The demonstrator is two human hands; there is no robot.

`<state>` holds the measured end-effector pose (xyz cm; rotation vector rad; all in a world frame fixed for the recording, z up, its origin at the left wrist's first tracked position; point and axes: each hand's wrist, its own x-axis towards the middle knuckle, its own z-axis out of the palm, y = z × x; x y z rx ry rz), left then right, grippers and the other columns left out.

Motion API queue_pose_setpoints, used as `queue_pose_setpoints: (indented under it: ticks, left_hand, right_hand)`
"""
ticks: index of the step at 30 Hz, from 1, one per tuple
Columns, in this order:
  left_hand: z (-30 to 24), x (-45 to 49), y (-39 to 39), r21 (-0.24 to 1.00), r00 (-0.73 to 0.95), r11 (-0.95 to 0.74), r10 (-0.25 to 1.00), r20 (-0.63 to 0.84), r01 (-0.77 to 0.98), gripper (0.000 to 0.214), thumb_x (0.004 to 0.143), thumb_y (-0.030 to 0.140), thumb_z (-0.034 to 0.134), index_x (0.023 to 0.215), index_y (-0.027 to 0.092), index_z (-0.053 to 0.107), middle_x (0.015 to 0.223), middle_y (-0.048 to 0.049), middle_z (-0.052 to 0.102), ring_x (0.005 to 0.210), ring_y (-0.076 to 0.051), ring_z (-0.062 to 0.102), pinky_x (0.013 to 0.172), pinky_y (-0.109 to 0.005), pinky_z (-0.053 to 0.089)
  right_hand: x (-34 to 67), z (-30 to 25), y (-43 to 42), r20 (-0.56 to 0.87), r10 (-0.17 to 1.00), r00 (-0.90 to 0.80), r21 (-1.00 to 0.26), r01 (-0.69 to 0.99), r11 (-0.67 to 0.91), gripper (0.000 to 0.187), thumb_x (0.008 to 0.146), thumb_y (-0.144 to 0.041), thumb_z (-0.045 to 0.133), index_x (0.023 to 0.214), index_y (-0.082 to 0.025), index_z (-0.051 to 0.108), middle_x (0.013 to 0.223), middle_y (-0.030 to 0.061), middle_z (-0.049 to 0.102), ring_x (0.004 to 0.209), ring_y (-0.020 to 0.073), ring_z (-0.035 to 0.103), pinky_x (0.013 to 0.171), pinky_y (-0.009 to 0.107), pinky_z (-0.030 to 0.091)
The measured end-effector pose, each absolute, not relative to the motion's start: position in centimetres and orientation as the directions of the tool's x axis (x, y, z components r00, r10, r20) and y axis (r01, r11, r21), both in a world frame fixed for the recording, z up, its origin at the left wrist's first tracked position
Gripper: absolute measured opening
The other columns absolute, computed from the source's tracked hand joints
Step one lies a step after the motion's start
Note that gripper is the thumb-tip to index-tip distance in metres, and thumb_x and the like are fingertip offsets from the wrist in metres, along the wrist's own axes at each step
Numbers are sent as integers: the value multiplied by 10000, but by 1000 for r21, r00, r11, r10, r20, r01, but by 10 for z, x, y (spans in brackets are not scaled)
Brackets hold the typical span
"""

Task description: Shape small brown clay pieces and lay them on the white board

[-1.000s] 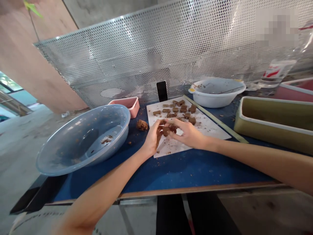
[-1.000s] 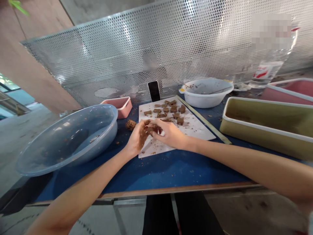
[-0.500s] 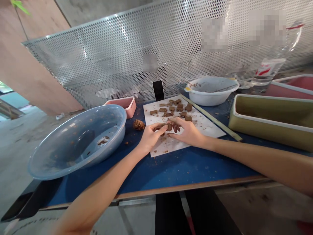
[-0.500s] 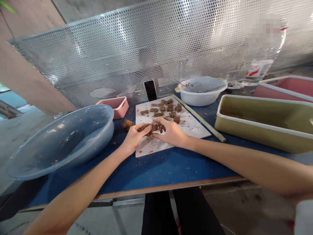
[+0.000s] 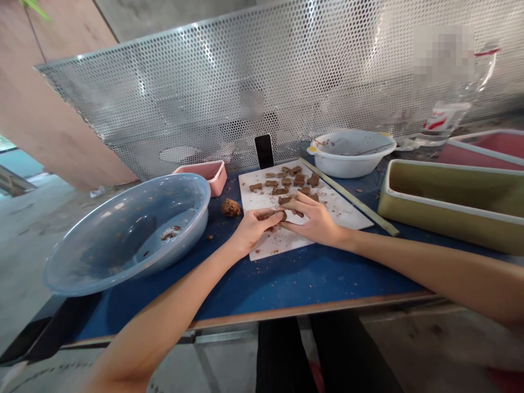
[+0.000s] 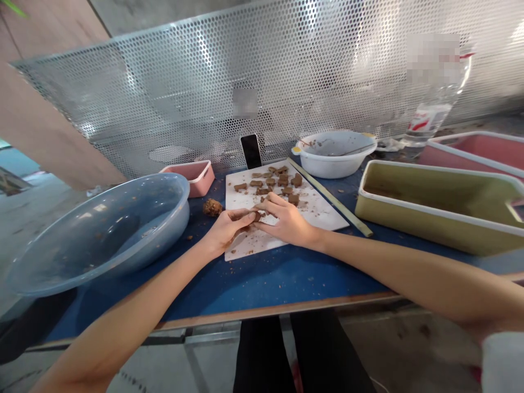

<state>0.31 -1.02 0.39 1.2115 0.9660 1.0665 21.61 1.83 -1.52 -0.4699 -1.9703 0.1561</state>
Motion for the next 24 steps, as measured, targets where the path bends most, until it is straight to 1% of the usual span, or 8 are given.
queue_pose_setpoints:
  ticks: [7, 11, 13, 15, 17, 19, 21, 24]
  left_hand:
    - [4, 3, -10, 999, 259, -29, 965, 34, -24, 495, 686, 637, 1007, 759, 176, 841, 706, -20, 661, 681, -129, 525, 673, -294, 417]
    - [6, -1, -10, 972, 275, -186, 951, 140, 146, 466, 859, 662, 871, 800, 200, 837, 773, -33, 665, 718, -161, 578, 699, -319, 464]
    - [10, -3, -12, 871, 279, -385, 911, 304, 304, 416, 965, 610, 785, 865, 211, 850, 900, -60, 709, 823, -196, 649, 785, -351, 518]
    - [14, -5, -15, 708, 290, -564, 826, 484, 425, 398, 1072, 536, 656, 940, 214, 850, 1046, -87, 731, 976, -235, 698, 926, -398, 551]
    - [16, -8, -16, 609, 253, -633, 763, 594, 478, 405, 1143, 446, 517, 1052, 213, 836, 1123, -98, 731, 1046, -242, 705, 976, -411, 560]
    - [16, -11, -15, 602, 171, -615, 758, 630, 508, 358, 1144, 351, 481, 1152, 212, 811, 1143, -93, 736, 994, -220, 701, 883, -374, 574]
    - [12, -14, -11, 610, 103, -573, 769, 630, 547, 275, 1097, 281, 545, 1174, 210, 799, 1132, -86, 740, 922, -202, 687, 772, -335, 556]
    - [4, -16, -3, 633, 69, -529, 795, 603, 566, 248, 1058, 233, 562, 1108, 205, 803, 1118, -87, 747, 888, -197, 681, 728, -326, 539]
  right_hand:
    - [219, -14, 22, 856, 281, -435, -194, 234, 953, 162, 1049, -304, 760, 1176, -203, 744, 932, 37, 647, 802, 182, 671, 710, 329, 629]
    - [219, -13, 23, 841, 307, -446, -217, 243, 946, 170, 1068, -317, 734, 1180, -189, 737, 929, 34, 637, 794, 174, 663, 715, 321, 621]
    - [221, -11, 25, 822, 321, -471, -235, 235, 943, 188, 1079, -335, 719, 1210, -201, 738, 962, 39, 642, 832, 178, 676, 747, 324, 620]
    - [226, -10, 29, 792, 305, -529, -227, 209, 951, 207, 1084, -371, 716, 1209, -210, 748, 981, 43, 646, 867, 183, 686, 773, 327, 614]
    - [231, -9, 34, 744, 245, -621, -159, 192, 969, 256, 1080, -436, 722, 1174, -202, 769, 973, 49, 658, 872, 195, 683, 778, 338, 598]
    - [234, -8, 39, 674, 166, -720, -38, 190, 981, 347, 1070, -518, 721, 1134, -182, 784, 978, 70, 681, 868, 216, 671, 779, 360, 580]
    - [237, -7, 43, 574, 97, -813, 64, 163, 985, 395, 1072, -556, 703, 1122, -173, 783, 992, 83, 697, 867, 229, 654, 780, 372, 558]
    - [240, -1, 44, 445, 60, -894, 84, 108, 991, 410, 1070, -579, 696, 1129, -180, 770, 993, 74, 691, 867, 228, 629, 780, 367, 524]
